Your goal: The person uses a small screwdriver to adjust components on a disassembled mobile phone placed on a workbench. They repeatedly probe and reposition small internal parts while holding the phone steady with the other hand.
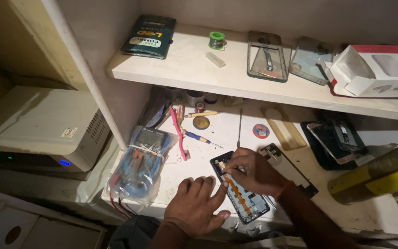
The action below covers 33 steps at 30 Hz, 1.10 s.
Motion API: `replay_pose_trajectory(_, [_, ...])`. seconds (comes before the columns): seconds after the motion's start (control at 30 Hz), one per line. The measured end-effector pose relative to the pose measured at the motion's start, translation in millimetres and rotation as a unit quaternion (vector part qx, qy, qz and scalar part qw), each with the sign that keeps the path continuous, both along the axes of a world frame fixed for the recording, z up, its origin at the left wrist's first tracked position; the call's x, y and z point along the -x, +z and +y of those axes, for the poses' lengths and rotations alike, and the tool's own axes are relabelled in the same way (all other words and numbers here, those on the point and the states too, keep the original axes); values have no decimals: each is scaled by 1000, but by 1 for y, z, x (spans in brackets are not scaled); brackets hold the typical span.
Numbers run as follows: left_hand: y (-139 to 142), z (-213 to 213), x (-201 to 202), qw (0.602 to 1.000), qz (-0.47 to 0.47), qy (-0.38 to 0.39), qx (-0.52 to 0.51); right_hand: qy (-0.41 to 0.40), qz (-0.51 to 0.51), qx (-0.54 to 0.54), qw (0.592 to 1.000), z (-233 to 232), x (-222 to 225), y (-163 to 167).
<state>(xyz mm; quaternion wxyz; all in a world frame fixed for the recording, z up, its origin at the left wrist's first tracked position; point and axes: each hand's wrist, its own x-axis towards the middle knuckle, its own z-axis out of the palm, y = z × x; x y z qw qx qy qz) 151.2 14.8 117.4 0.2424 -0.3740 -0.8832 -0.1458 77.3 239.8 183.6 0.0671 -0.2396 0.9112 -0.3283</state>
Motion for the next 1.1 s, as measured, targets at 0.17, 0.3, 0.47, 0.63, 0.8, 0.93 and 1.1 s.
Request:
replay_pose_trajectory(0.17, [1, -1, -1, 1000, -3, -2, 0, 27, 16, 8, 999, -1, 1, 4])
replay_pose_trajectory(0.3, [1, -1, -1, 1000, 13, 1, -4, 45, 26, -22, 998, 0, 4, 7])
replay_pose_trajectory(0.47, [0, -2, -1, 999, 30, 1, -13, 72, 44, -70, 994, 0, 6, 10])
replay_pose_trajectory(0.63, [-1, -2, -1, 1000, 24, 5, -4, 74, 60, -65, 993, -2, 6, 11])
replay_pose_trajectory(0.8, [-1, -3, 0, 1000, -3, 1, 6, 76, 47, -76, 993, -3, 7, 11])
replay_pose_trajectory(0.93, [-1, -3, -1, 1000, 17, 6, -4, 105, 87, -64, 989, -2, 8, 12])
replay_pose_trajectory(1.1, [0, -2, -2, 1000, 17, 3, 0, 105, 73, -73, 989, 0, 9, 12])
